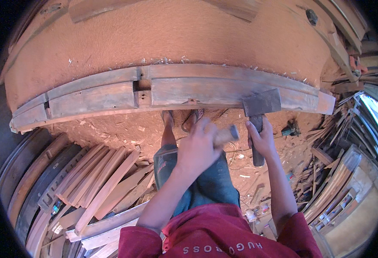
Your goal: The person uses a hammer and chisel to shape a wooden plank, then smooths it with a hand plane. They also use a power sander to finish the surface of the wood.
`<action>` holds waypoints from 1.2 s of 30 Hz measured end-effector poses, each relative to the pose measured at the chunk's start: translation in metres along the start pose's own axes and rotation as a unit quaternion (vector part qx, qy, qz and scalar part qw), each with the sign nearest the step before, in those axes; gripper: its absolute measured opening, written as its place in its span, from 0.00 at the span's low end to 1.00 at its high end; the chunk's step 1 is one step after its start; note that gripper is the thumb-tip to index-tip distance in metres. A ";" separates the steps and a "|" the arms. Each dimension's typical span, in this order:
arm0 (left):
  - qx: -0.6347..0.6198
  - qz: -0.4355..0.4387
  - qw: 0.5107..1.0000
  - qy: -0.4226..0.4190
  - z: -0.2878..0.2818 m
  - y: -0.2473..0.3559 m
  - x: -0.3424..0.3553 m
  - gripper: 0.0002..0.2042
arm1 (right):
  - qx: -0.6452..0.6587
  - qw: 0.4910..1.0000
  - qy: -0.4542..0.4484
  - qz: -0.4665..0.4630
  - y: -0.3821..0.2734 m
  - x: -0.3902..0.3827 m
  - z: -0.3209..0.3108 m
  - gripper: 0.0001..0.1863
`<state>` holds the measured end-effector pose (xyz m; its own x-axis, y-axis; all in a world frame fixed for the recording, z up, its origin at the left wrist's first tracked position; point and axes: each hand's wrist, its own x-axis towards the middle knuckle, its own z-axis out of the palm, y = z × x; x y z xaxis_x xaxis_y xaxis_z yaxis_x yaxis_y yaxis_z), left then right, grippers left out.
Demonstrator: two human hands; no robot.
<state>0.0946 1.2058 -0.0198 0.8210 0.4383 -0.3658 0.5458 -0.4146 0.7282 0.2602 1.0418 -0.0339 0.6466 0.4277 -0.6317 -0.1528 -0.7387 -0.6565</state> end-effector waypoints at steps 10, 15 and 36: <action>-0.166 0.337 0.924 0.077 -0.012 0.024 0.051 0.20 | -0.029 0.988 0.097 -0.114 -0.017 -0.044 0.001 0.18; -0.193 0.370 0.897 0.147 0.008 0.015 0.063 0.16 | -0.086 0.979 0.169 -0.069 -0.043 -0.061 -0.008 0.13; -0.260 0.361 0.873 0.201 -0.004 0.010 0.070 0.11 | -0.050 0.984 0.171 -0.031 -0.050 -0.078 -0.002 0.10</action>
<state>0.1571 1.2357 -0.0357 0.7371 0.5002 0.4544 -0.3258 -0.3259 0.8875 0.2189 1.0446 0.0486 0.8685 0.2855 -0.4052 -0.0424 -0.7717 -0.6345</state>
